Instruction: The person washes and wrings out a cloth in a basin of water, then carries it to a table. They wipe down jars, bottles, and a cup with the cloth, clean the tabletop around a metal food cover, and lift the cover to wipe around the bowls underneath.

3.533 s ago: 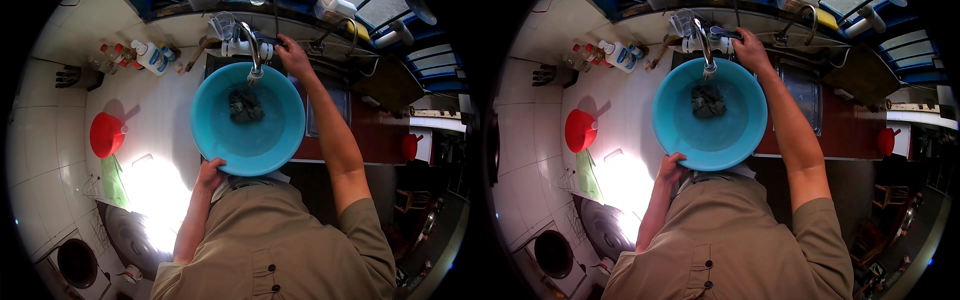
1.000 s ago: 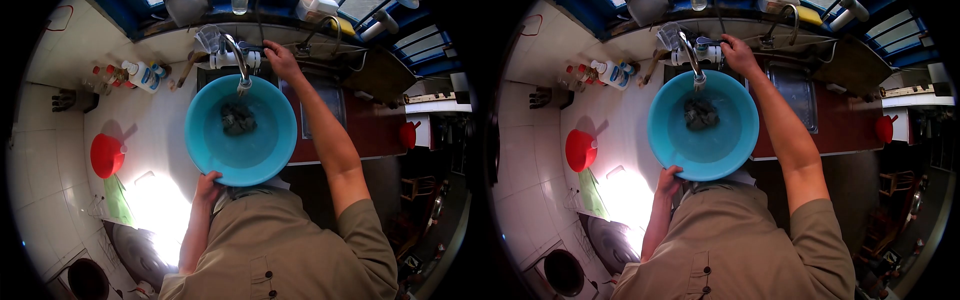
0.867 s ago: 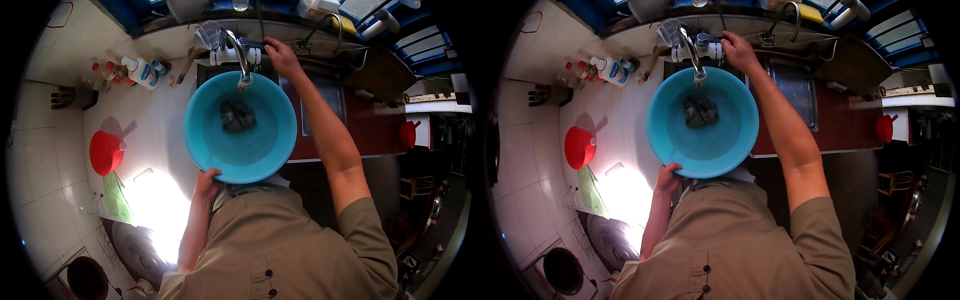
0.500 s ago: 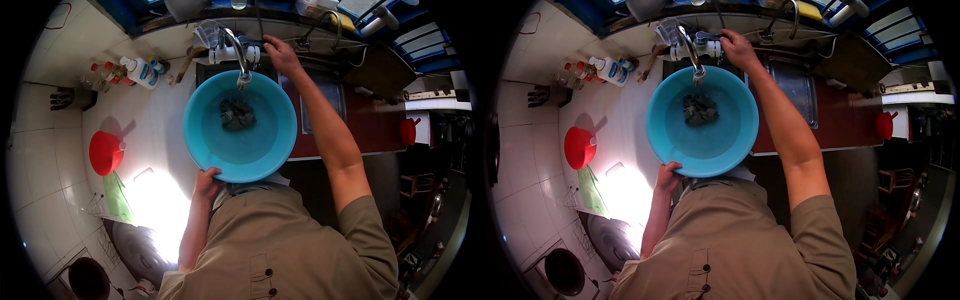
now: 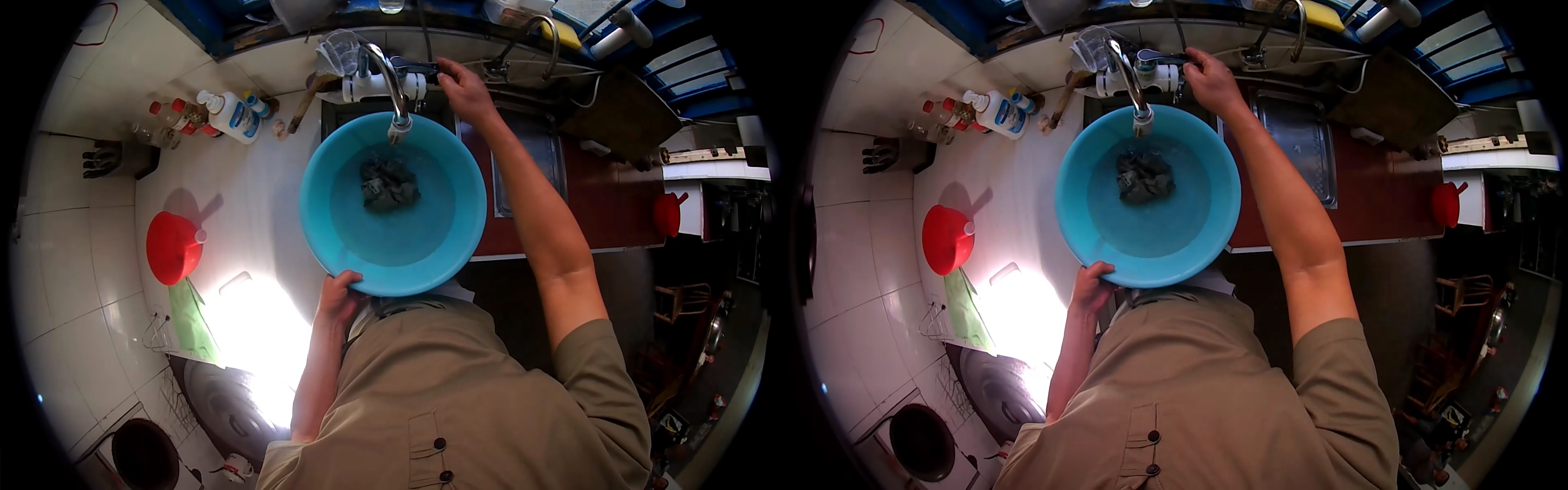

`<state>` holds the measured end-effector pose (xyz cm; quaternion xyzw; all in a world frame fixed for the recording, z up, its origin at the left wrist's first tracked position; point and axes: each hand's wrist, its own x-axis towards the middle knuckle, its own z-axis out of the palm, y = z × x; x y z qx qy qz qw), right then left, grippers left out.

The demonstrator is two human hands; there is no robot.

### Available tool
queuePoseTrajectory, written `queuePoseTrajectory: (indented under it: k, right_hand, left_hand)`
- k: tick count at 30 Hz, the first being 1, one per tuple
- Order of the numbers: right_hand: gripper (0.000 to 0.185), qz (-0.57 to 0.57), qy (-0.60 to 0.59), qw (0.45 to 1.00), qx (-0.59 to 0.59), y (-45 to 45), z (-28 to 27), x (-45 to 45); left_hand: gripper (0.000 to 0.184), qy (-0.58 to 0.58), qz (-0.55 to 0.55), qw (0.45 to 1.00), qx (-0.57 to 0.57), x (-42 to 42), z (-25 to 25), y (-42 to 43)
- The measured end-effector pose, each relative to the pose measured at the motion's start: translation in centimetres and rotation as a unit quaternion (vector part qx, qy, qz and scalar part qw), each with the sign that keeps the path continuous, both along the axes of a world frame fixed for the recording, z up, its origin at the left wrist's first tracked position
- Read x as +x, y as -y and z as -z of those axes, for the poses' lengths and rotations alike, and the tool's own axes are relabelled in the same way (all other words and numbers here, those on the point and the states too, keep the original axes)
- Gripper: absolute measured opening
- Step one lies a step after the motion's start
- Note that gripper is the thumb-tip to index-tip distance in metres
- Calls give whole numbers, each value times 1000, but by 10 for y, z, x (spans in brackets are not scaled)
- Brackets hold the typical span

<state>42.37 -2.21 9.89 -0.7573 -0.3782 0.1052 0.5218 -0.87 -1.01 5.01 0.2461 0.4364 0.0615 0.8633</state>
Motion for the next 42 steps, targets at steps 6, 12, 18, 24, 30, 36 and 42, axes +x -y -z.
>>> queuePoseTrajectory:
  k: [6,12,18,24,30,36,42]
  right_hand:
    - [48,17,-42,998,-32,3,-7,-8]
    - [48,16,-6,1000,-20,-1,-2,-3]
    - [47,36,40,998,21,-3,4,-7]
    - [47,46,-7,986,-160,46,33,-52]
    - [48,15,-66,968,-244,79,80,-81]
    - [48,15,-91,965,-244,86,111,-85]
    - [47,12,-74,968,-240,82,118,-76]
  left_hand:
    - [32,-5,-14,1000,4,5,-7,4]
    - [29,3,-14,1000,-8,2,-1,2]
    - [30,1,-13,1000,0,6,-10,3]
    - [31,-20,-29,999,-2,2,0,1]
    - [31,-31,37,999,13,-20,44,-8]
    - [46,-59,36,997,-16,-18,63,0]
    - [57,-63,10,997,-37,-8,68,10]
